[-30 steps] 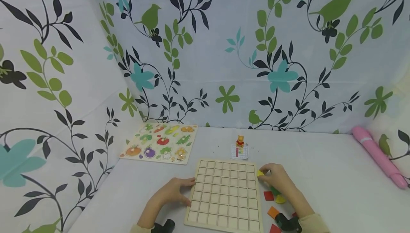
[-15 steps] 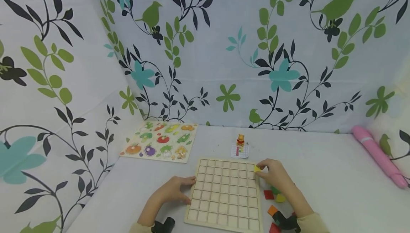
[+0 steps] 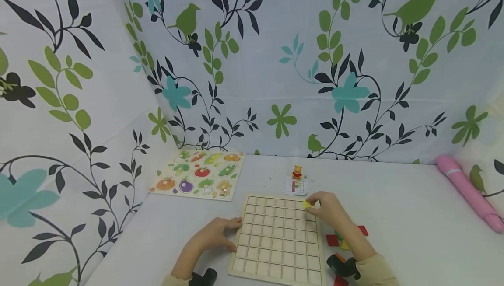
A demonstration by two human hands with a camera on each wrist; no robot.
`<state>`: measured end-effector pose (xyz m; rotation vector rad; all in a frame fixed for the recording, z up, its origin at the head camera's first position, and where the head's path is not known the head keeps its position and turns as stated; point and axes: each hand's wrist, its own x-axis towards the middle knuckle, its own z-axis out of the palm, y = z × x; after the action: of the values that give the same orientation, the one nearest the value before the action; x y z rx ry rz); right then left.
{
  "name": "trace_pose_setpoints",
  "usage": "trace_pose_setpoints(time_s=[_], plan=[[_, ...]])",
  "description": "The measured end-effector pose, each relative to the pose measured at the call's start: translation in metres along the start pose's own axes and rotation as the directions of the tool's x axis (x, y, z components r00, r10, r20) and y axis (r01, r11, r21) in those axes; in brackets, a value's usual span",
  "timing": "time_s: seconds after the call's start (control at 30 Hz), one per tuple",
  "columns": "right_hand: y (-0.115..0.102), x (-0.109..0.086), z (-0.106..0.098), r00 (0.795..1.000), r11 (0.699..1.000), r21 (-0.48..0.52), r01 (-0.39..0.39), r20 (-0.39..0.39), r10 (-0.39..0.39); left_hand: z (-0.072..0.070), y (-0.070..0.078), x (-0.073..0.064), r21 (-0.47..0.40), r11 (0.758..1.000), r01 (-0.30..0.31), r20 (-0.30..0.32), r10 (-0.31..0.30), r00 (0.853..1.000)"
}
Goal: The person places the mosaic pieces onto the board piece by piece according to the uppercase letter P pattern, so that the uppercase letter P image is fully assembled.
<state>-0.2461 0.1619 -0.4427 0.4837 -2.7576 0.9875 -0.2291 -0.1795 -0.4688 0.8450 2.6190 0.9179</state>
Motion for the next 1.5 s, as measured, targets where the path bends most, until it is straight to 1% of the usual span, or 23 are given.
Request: trace_pose_setpoints(time_s=[0.13,0.2,0.33,0.4,0.5,0.53,0.63,0.77,0.9,1.0,1.07,1.13,1.23,1.33,1.5], plan=[[-0.005,0.005,0.004,1.0,1.0,-0.021,0.023,0.009,-0.022,0.002,-0.001,0.0,0.01,1.0,0.002,-0.004,-0.002,1.0],[-0.008,0.006,0.006,1.0,0.999,-0.025,0.02,0.012,-0.019,0.002,-0.002,0.0,0.012,1.0,0.001,-0.006,-0.001,1.0],[-0.007,0.01,0.012,1.0,1.0,-0.007,0.021,0.023,-0.021,0.003,-0.002,0.0,0.012,1.0,0.002,-0.007,-0.002,1.0],[-0.007,0.012,0.016,0.999,1.0,0.002,0.013,0.041,-0.013,0.003,-0.001,0.0,0.011,1.0,0.005,-0.006,-0.005,1.0],[-0.009,0.013,0.021,0.996,1.0,-0.015,0.024,0.088,-0.023,0.003,-0.001,-0.002,0.0,1.0,0.02,0.001,-0.02,1.0],[-0.011,0.014,0.022,0.994,0.999,-0.025,0.036,0.106,-0.033,0.003,-0.001,-0.003,-0.005,1.0,0.027,0.005,-0.026,1.0],[-0.015,0.016,0.026,0.986,0.993,-0.063,0.103,0.14,-0.093,0.003,0.001,-0.006,-0.024,0.999,0.045,0.012,-0.044,0.999],[-0.018,0.02,0.031,0.978,0.982,-0.082,0.169,0.135,-0.157,0.001,0.003,-0.009,-0.032,0.998,0.051,0.01,-0.051,0.999],[-0.018,0.023,0.034,0.971,0.975,-0.075,0.207,0.136,-0.196,0.0,0.003,-0.007,-0.024,0.999,0.048,0.015,-0.047,0.999],[-0.018,0.024,0.036,0.974,0.981,-0.052,0.188,0.139,-0.18,0.001,0.001,-0.005,-0.02,0.999,0.039,0.017,-0.038,0.999],[-0.018,0.025,0.038,0.979,0.987,-0.041,0.154,0.143,-0.147,0.001,0.001,-0.003,-0.023,0.999,0.037,0.015,-0.037,0.999],[-0.019,0.025,0.039,0.983,0.994,-0.033,0.102,0.156,-0.096,0.001,0.0,-0.002,-0.025,0.999,0.035,0.012,-0.035,0.999],[-0.021,0.026,0.041,0.984,0.998,-0.038,0.052,0.171,-0.045,0.001,0.0,-0.002,-0.03,0.999,0.035,0.012,-0.035,0.999],[-0.023,0.026,0.041,0.984,0.998,-0.057,0.037,0.176,-0.026,0.001,0.0,-0.001,-0.035,0.999,0.032,0.013,-0.031,0.999],[-0.021,0.024,0.044,0.981,0.995,-0.086,0.042,0.19,-0.026,0.002,0.0,-0.001,-0.032,0.999,0.024,0.013,-0.024,1.0]])
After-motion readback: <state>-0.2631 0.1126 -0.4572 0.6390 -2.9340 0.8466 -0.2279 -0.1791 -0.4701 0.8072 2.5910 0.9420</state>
